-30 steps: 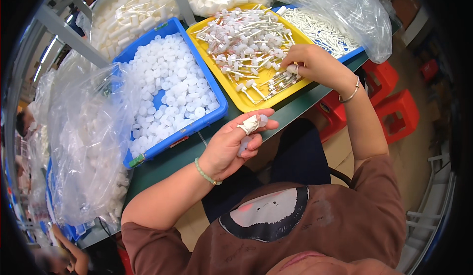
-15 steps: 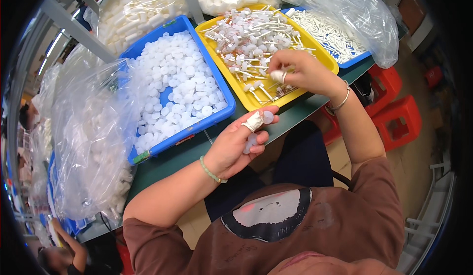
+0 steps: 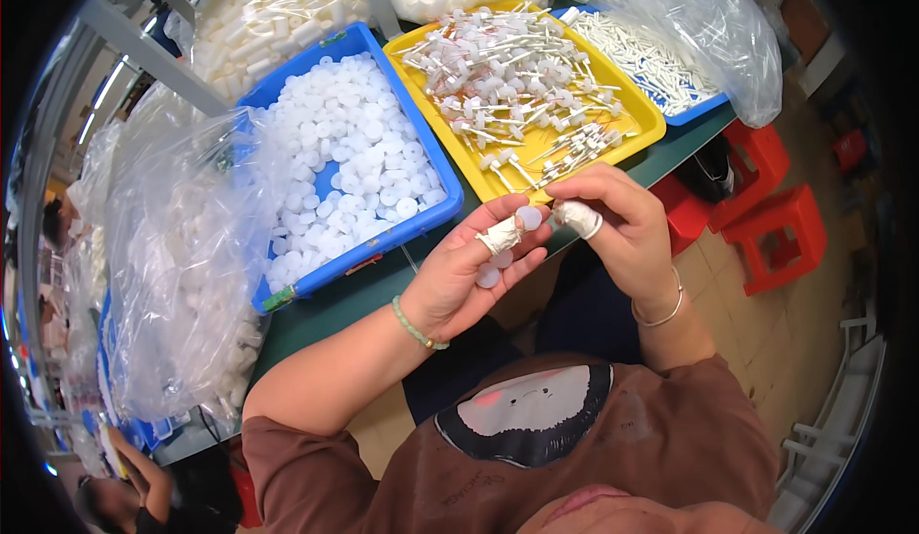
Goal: The person repeatedly picks white round candy pieces and thin sticks from trays, inserts the sticks into the candies, and places the assembled lollipops into a yellow tray. The process is continuous and repetitive throughout the clip.
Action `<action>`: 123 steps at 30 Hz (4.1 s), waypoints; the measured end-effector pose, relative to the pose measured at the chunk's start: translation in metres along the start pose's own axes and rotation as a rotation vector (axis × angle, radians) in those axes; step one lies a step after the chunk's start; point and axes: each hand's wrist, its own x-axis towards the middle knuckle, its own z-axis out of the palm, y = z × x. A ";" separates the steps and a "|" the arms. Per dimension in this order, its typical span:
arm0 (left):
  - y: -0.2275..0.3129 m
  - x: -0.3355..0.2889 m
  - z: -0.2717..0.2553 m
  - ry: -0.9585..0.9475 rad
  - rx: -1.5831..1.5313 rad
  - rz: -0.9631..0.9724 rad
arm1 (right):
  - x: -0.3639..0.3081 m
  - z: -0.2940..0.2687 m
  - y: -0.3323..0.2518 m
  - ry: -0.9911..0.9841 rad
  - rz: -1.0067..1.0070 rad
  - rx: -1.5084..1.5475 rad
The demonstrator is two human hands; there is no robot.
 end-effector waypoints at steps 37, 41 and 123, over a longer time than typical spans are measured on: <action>-0.003 -0.002 0.004 0.184 0.227 0.091 | -0.016 0.028 -0.005 0.121 -0.134 -0.264; -0.001 -0.002 0.015 0.212 0.231 0.121 | -0.013 0.024 -0.005 0.113 -0.210 -0.233; -0.002 0.000 -0.002 0.063 0.227 0.174 | -0.009 -0.026 0.004 -0.068 -0.115 -0.265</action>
